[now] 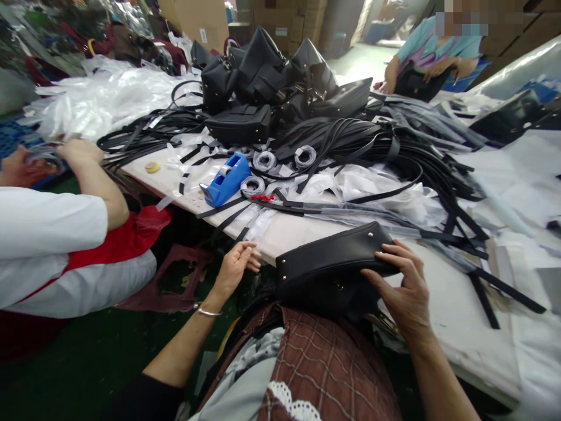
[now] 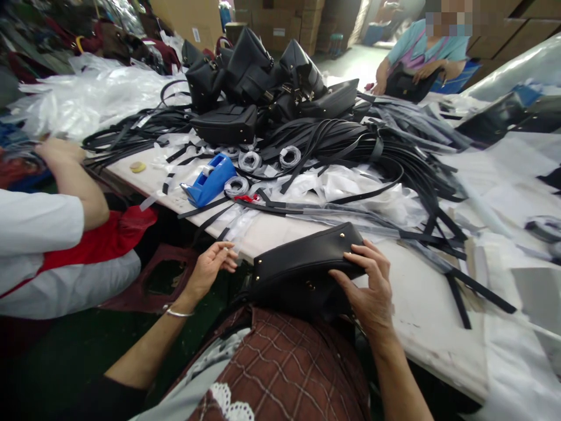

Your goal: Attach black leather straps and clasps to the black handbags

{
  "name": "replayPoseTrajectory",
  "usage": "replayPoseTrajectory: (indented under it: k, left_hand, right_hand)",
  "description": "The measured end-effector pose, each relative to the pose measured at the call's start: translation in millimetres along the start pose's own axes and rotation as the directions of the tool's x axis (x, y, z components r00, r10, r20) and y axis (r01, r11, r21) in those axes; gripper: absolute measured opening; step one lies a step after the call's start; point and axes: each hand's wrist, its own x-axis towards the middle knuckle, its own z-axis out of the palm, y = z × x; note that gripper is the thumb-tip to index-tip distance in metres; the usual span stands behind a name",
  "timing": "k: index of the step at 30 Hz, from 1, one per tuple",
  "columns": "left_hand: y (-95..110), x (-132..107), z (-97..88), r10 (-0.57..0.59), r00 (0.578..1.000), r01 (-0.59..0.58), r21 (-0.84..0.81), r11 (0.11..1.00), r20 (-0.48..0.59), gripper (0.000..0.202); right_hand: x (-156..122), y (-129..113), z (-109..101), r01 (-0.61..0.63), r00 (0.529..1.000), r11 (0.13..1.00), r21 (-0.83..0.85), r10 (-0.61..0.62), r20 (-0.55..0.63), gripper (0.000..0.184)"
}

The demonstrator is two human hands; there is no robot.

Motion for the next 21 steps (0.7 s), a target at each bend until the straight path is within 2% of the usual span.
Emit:
replayPoseTrajectory:
  k: [2,4,5,7,9,11,15,16,18,19,21]
  left_hand:
    - [-11.6,-2.3,-19.1,-0.081,0.996,0.086,0.158,0.984,-0.038,0.035]
    - [-24.8,-2.3,-35.4,-0.169,0.983,0.183,0.423,0.887,-0.071,0.039]
    - [-31.3,-1.8,-41.8,-0.201,0.977,0.208,0.549,0.810,-0.074,0.043]
    - [-43.7,-1.1,-50.6,-0.220,0.973,0.186,0.778,0.601,-0.063,0.044]
    - [-54.9,-2.1,-54.6,-0.245,0.969,0.140,0.909,0.393,-0.044,0.036]
    - [-64.8,-5.3,-55.5,-0.260,0.966,0.067,0.958,0.279,0.008,0.030]
    - [-74.5,-11.2,-52.5,-0.233,0.950,-0.167,0.969,0.183,0.208,0.057]
    - [-73.4,-11.3,-50.5,-0.245,0.940,-0.205,0.966,0.156,0.239,0.053]
    - [-67.5,-9.5,-44.7,-0.271,0.927,-0.239,0.965,0.111,0.261,0.033]
    - [-63.5,-7.9,-40.8,-0.274,0.926,-0.242,0.965,0.096,0.260,0.024]
    - [-56.2,-3.8,-32.4,-0.283,0.933,-0.206,0.974,0.091,0.223,0.020]
  right_hand:
    - [7.1,2.5,1.8,-0.001,1.000,1.000,0.017,0.001,0.017,0.031]
    - [15.3,5.2,3.3,-0.022,0.998,0.999,0.029,0.020,0.052,0.035]
    - [18.8,6.7,3.9,-0.047,0.997,0.998,0.033,0.045,0.066,0.038]
    - [22.8,10.2,4.3,-0.130,0.990,0.989,0.065,0.126,0.060,0.048]
    - [20.7,14.7,2.9,-0.226,0.974,0.964,0.138,0.227,0.005,0.055]
    - [11.9,19.6,-1.5,-0.309,0.943,0.925,0.221,0.328,-0.056,0.055]
    - [-21.9,25.8,-19.3,-0.483,0.844,0.818,0.312,0.530,-0.084,0.050]
    - [-32.3,25.6,-24.4,-0.534,0.810,0.782,0.321,0.582,-0.072,0.046]
    - [-52.7,22.4,-33.0,-0.644,0.733,0.699,0.310,0.680,-0.010,0.040]
    - [-61.7,19.3,-35.9,-0.692,0.699,0.660,0.292,0.714,0.042,0.037]
    - [-75.1,10.7,-38.1,-0.760,0.644,0.599,0.252,0.747,0.166,0.036]
